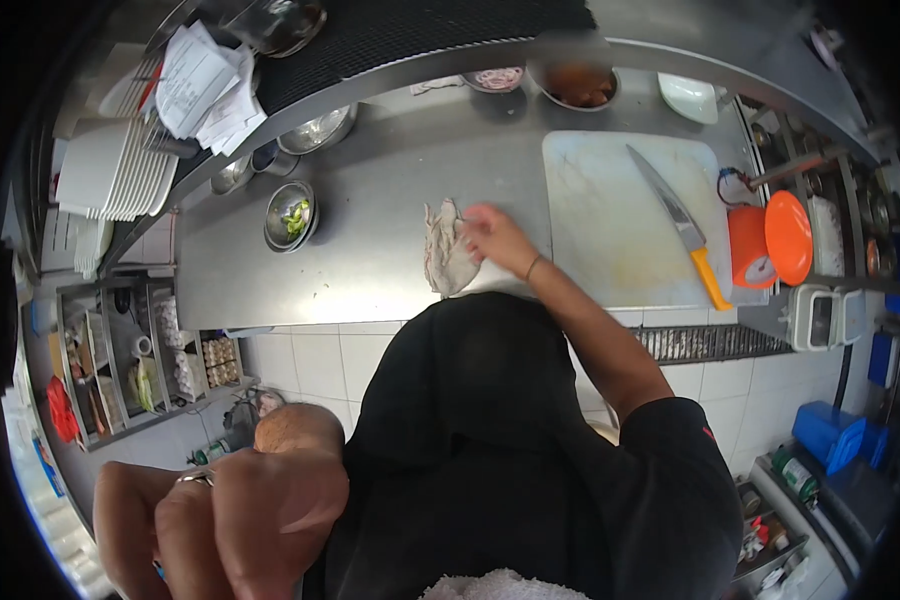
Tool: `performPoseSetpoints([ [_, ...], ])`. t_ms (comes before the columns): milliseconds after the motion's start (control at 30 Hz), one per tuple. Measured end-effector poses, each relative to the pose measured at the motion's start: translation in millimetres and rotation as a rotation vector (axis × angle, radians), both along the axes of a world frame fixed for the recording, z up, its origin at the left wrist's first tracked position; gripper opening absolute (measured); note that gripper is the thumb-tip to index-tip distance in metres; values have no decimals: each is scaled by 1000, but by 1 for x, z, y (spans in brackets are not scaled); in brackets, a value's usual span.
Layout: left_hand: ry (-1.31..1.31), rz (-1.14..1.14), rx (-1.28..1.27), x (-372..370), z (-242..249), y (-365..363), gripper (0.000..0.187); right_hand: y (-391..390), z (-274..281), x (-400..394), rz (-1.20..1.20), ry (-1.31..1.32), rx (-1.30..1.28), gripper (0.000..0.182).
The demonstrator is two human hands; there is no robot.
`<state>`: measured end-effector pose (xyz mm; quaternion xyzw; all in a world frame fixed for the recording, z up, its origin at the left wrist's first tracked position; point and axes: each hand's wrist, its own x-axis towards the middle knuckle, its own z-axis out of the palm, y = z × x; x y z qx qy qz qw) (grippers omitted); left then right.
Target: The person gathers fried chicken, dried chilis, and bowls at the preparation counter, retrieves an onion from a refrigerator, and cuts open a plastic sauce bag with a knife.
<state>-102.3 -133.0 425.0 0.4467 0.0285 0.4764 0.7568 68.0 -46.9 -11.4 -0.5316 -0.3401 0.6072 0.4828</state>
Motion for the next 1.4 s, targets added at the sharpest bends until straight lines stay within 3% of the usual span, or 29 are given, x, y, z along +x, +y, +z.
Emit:
performPoseSetpoints([
  [100, -156, -19, 101, -18, -20, 10, 4, 65, -1, 49, -178, 21, -127, 34],
  [233, -401, 236, 278, -3, -38, 10, 7, 157, -14, 106, -420, 59, -107, 46],
  [333, -203, 250, 302, -35, -31, 20, 11, 213, -19, 135, -496, 141, -280, 59],
  [433, -187, 538, 361, -18, -69, 35, 25, 242, -34, 146, -487, 93, -271, 46],
  [500, 52, 600, 372, -41, -104, 53, 43, 252, -42, 147, -509, 55, -250, 41],
  [567, 491, 543, 266, -81, -141, 67, 54, 241, -42, 137, -516, 89, -164, 37],
  [667, 887, 499, -141, -121, -194, 80, 46, 205, -28, 93, -524, 121, -175, 30],
  [767, 931, 556, -395, -162, -266, 93, 41, 150, -5, 28, -412, 69, -195, 27],
  [867, 1042, 477, -474, -190, -310, 110, 39, 112, -11, -37, -307, 89, -241, 28],
  [1033, 1207, 69, -93, -201, -335, 157, 45, 75, -5, -110, -320, 94, -184, 18],
  [1267, 1250, -418, 334, -152, -354, 189, 42, -10, 27, -115, -417, -270, -62, 11],
  [1400, 1172, -667, 467, -88, -347, 148, 41, -83, 27, -108, -604, -159, -57, 13],
])
